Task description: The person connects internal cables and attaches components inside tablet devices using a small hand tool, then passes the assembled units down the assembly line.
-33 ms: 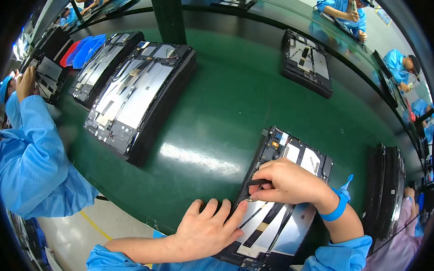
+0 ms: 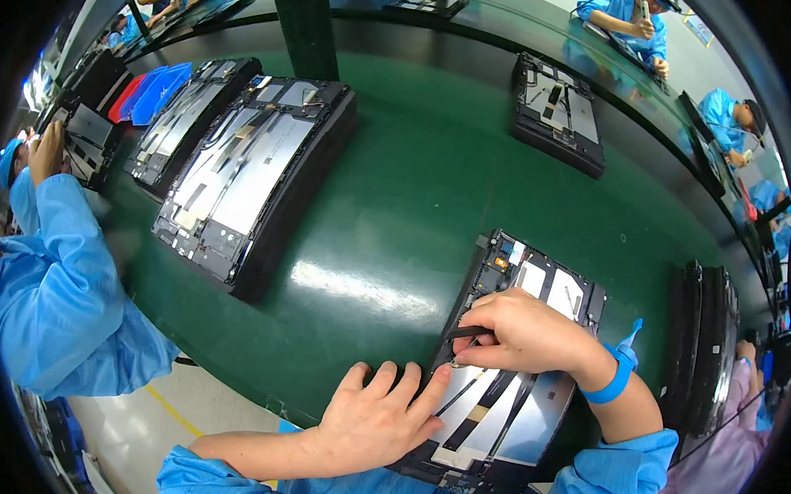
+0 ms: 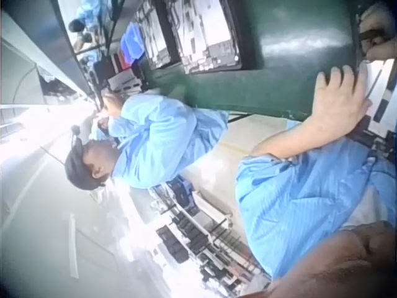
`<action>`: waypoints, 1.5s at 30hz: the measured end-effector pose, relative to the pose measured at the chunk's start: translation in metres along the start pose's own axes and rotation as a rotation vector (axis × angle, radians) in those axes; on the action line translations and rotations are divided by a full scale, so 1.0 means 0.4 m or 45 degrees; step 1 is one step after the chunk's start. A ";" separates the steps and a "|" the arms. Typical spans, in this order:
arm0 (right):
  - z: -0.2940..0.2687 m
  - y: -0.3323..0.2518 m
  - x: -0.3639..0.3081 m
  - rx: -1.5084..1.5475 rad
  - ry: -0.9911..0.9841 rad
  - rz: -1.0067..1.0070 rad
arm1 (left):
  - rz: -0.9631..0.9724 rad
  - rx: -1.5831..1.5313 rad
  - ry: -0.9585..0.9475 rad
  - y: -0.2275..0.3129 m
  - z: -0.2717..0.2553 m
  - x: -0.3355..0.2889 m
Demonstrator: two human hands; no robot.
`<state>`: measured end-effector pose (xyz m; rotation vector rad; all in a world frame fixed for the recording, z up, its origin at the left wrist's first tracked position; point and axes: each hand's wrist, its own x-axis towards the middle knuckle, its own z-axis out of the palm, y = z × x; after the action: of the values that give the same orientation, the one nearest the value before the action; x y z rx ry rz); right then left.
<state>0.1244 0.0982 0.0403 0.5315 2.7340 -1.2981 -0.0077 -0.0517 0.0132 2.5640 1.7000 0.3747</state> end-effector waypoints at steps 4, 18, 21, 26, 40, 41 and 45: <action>0.016 0.008 -0.008 -0.007 0.082 -0.015 | 0.007 0.001 -0.048 0.000 -0.003 0.006; 0.022 -0.033 -0.002 -0.182 0.126 0.259 | 0.036 -0.102 -0.056 -0.008 -0.011 0.027; 0.020 -0.015 -0.012 -0.220 0.207 0.121 | 0.015 -0.215 -0.028 -0.017 -0.007 0.027; -0.010 0.022 -0.031 -0.035 0.358 0.145 | -0.040 -0.426 0.020 -0.033 -0.004 0.037; -0.061 0.041 0.010 -0.207 0.358 0.200 | 0.046 -0.205 0.067 -0.024 0.003 0.071; -0.063 0.042 0.012 -0.203 0.359 0.201 | 0.047 -0.204 0.063 -0.024 0.004 0.072; -0.074 0.052 0.020 -0.220 0.356 0.203 | 0.054 -0.297 0.046 -0.038 0.002 0.082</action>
<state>0.1263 0.1350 0.0423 0.9558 2.9106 -1.0074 -0.0091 -0.0158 0.0156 2.4416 1.5127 0.5866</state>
